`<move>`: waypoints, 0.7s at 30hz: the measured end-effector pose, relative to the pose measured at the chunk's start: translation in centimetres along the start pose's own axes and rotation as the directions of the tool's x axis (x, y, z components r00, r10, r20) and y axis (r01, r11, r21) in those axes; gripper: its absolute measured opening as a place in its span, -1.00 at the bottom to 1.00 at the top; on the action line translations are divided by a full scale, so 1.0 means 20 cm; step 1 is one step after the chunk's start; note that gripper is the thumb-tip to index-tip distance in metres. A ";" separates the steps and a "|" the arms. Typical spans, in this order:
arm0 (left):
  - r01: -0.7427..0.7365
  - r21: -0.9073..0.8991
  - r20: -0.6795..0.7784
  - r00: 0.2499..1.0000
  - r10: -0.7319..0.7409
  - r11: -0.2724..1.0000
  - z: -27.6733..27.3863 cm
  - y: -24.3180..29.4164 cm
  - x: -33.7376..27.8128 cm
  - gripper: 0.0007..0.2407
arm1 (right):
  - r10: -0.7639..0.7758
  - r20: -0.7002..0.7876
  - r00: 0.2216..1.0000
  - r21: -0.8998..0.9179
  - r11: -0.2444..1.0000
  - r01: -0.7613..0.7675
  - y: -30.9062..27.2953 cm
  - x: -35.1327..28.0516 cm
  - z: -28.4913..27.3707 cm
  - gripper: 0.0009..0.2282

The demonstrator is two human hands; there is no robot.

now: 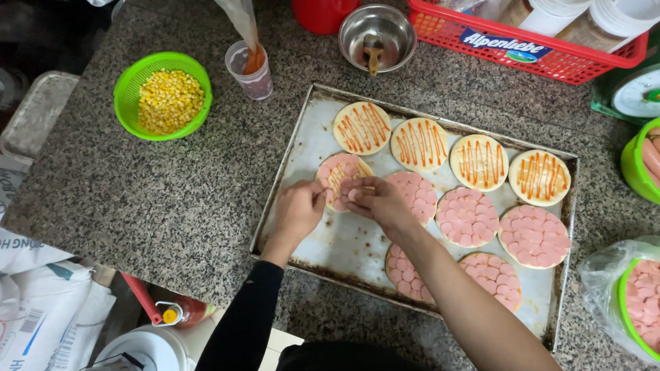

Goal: Decorate small circular pastries with sliced ham or sausage pieces.

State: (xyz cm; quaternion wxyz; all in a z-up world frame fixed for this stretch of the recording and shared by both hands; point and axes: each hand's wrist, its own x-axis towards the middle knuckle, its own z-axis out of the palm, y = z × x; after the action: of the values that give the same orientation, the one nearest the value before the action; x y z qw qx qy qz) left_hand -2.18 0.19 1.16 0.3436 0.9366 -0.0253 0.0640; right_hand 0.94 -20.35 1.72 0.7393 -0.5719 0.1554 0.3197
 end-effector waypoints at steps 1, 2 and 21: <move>-0.001 -0.002 0.001 1.000 0.001 1.000 0.00 0.01 0.00 -0.89 | -0.001 -0.002 1.000 0.000 1.000 0.001 -0.02 -0.01 0.01 -0.72; 0.006 0.066 -0.026 1.000 -0.004 0.998 0.01 0.01 0.01 -0.90 | 0.006 -0.020 1.000 -0.013 1.000 -0.006 -0.03 -0.02 0.01 -0.71; 0.155 -0.334 0.062 0.988 -0.142 0.930 -0.06 0.15 0.03 -0.84 | 0.083 0.012 0.996 0.011 0.996 -0.083 0.01 0.01 0.00 -0.76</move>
State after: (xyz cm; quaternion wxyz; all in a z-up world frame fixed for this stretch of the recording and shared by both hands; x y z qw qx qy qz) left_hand -1.99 -1.26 4.07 0.5023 0.8640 0.0287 0.0154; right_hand 0.94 -20.27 1.48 0.7296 -0.5588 0.1765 0.3525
